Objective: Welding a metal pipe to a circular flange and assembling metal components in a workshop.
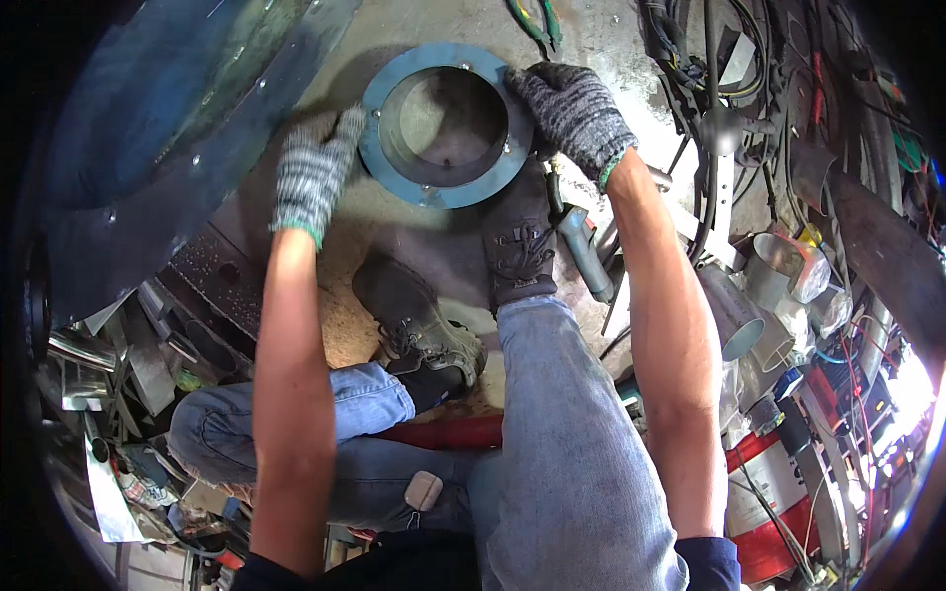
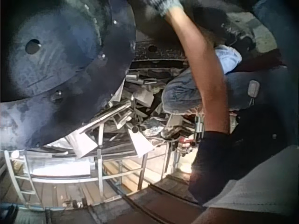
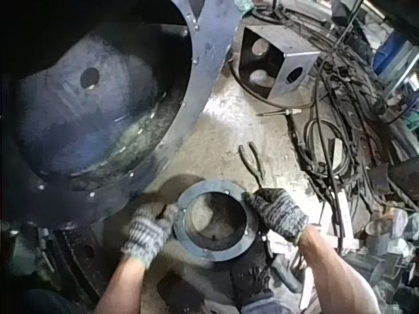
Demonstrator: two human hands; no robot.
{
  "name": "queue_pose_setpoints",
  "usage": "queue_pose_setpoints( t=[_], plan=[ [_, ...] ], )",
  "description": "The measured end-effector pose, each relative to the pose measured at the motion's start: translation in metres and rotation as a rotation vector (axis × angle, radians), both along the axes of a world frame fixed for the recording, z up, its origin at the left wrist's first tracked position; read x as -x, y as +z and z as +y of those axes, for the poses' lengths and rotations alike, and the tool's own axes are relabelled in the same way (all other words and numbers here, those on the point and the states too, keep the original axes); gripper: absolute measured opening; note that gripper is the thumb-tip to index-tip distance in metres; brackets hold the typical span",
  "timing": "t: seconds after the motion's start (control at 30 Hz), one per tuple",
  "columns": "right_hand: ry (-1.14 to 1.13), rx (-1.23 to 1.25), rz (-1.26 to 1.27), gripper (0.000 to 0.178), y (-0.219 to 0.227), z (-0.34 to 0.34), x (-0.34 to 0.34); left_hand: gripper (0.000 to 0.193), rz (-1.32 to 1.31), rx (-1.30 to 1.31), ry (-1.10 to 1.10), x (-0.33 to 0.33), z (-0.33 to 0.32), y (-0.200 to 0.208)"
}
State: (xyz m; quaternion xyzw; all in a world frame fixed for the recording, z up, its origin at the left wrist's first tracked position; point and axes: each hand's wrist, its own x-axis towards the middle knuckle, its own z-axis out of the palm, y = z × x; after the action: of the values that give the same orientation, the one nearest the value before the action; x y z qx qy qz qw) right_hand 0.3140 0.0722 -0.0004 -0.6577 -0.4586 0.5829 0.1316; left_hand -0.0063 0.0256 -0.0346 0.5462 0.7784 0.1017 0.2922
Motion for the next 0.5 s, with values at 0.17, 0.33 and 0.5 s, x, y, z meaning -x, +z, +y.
queue_pose_setpoints(
  t=[0.17,0.33,0.5],
  plan=[
    [-0.169,-0.097,0.177,0.038,0.028,-0.011,0.002,0.039,-0.529,0.032,0.496,-0.037,0.000,0.095],
    [0.341,-1.027,-0.281,0.039,0.086,-0.021,-0.014,0.042,-0.101,-0.286,-0.476,0.017,0.015,0.134],
    [-0.473,-0.252,0.432,0.036,0.148,-0.032,0.032,0.036,-0.618,-0.252,0.173,0.024,0.012,0.140]
  ],
)
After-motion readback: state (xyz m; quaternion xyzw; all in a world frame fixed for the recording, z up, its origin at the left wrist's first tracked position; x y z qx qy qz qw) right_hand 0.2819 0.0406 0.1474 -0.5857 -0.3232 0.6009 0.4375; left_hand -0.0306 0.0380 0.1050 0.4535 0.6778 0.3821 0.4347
